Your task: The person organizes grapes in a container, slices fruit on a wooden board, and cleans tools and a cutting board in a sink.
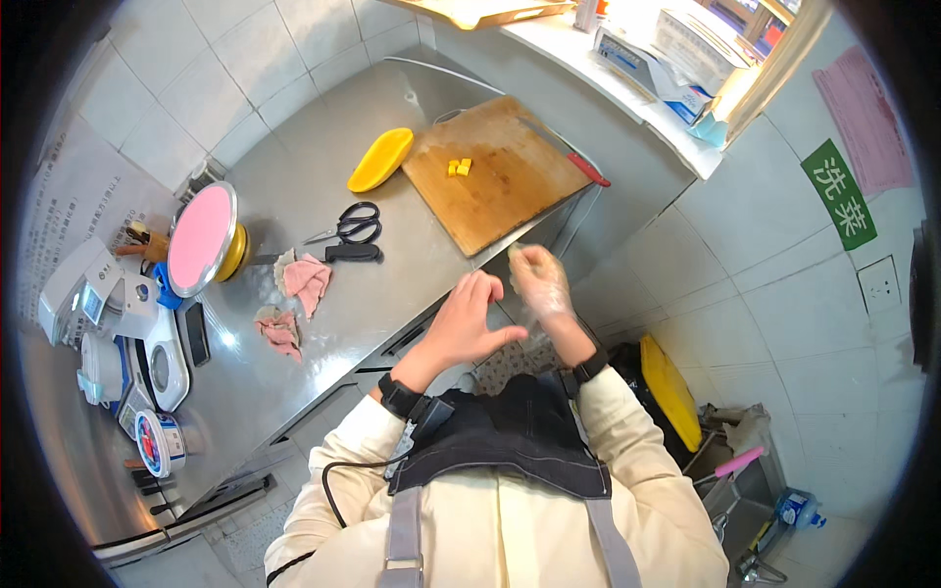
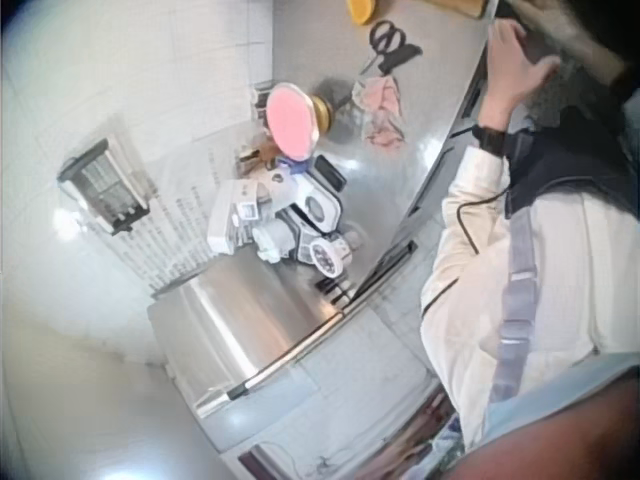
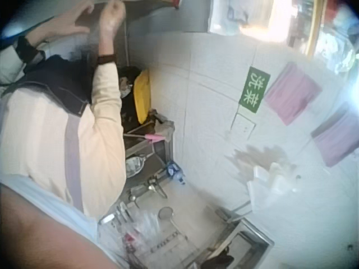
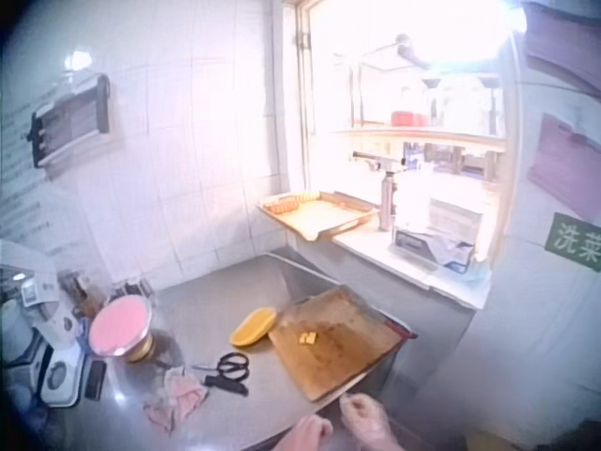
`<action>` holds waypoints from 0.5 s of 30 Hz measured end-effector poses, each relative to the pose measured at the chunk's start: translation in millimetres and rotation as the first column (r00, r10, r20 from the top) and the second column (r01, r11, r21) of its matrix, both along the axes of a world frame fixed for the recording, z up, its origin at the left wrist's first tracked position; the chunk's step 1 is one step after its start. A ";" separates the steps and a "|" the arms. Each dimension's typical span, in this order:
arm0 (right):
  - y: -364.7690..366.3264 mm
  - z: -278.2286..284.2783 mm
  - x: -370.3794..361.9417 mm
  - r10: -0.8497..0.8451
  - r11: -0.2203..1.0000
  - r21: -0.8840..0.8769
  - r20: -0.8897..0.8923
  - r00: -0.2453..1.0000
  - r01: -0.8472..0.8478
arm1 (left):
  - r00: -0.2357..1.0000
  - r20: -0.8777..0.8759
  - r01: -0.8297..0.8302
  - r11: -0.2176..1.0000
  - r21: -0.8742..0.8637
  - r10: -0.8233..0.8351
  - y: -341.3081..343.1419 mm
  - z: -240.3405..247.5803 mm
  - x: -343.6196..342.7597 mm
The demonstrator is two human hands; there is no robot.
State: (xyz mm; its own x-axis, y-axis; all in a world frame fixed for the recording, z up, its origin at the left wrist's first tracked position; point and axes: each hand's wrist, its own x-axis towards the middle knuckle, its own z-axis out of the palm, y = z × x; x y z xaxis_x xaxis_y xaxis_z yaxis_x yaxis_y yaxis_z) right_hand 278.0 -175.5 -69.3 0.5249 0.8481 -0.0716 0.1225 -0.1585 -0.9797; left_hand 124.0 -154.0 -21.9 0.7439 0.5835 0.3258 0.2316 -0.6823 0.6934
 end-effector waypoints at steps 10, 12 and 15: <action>67.1 -17.8 -33.6 0.011 0.995 0.100 -0.054 0.998 -0.005 | 0.992 -0.024 -0.119 0.984 0.135 0.124 59.5 -4.0 -20.9; 79.9 -15.0 -36.1 0.022 0.998 0.052 -0.079 0.997 -0.018 | 0.981 -0.027 -0.184 0.972 0.148 0.190 74.4 -20.8 -20.5; 107.8 -24.1 -28.6 0.155 0.988 0.020 0.051 0.987 -0.156 | 0.941 -0.023 -0.317 0.906 0.281 0.337 104.6 -29.8 -15.5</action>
State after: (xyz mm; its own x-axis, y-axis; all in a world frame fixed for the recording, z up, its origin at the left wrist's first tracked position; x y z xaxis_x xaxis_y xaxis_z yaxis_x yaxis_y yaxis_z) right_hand 249.4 -67.7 -93.4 0.3892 0.9208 -0.0278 0.1917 -0.1105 -0.9752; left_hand 108.5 -49.5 -51.7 0.5526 0.6953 0.4596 0.5141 -0.7183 0.4687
